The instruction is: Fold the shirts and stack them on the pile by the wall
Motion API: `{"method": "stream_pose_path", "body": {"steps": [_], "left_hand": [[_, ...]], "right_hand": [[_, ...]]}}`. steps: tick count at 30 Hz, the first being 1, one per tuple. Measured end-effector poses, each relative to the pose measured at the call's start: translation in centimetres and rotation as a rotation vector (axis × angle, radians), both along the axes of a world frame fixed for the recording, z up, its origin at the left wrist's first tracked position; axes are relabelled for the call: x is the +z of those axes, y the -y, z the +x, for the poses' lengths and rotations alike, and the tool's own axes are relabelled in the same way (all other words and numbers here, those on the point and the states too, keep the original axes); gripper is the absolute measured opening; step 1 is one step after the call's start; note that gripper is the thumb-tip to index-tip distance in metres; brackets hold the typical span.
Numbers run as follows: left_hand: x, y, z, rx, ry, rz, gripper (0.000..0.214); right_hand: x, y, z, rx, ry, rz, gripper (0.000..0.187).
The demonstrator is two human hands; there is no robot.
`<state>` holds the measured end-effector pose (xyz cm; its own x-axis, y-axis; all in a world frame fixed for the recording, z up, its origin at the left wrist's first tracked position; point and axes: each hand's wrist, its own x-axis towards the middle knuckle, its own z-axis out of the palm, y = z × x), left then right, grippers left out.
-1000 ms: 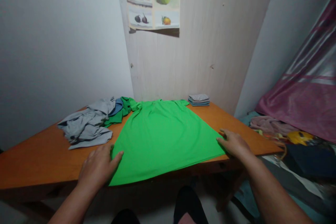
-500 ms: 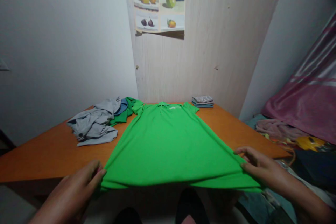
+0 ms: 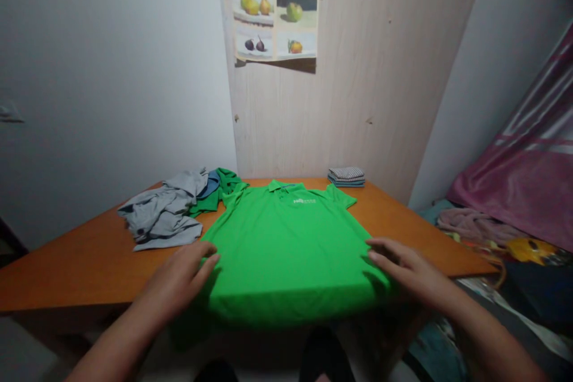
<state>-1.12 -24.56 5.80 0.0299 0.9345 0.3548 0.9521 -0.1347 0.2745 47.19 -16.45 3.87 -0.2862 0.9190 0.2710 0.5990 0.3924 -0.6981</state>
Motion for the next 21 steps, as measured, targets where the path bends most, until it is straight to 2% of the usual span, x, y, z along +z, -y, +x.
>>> {"method": "stream_pose_path", "body": {"steps": [3, 6, 10, 16, 19, 21], "left_hand": [[-1.4, -3.9, 1.6, -0.029, -0.070, 0.029, 0.048], [-3.2, -5.4, 2.0, 0.008, -0.148, -0.110, 0.066], [-4.0, -4.5, 2.7, 0.054, -0.193, -0.252, 0.078], [-4.0, -1.4, 5.0, 0.038, -0.248, -0.296, 0.080], [-3.9, -0.5, 5.3, 0.043, -0.246, -0.330, 0.081], [-3.5, -0.7, 5.1, 0.036, -0.237, -0.349, 0.079]], "right_hand": [[-1.5, -3.1, -3.7, 0.018, 0.141, 0.125, 0.058], [-3.5, -5.3, -5.0, 0.032, 0.327, 0.129, 0.070], [-5.3, -5.8, -3.3, -0.001, 0.481, 0.089, 0.077], [-7.2, -2.7, 0.9, -0.062, 0.527, 0.109, 0.073], [-7.3, -1.8, 2.0, -0.051, 0.509, 0.075, 0.072], [-6.6, -1.9, 2.4, -0.030, 0.476, 0.032, 0.073]]}}
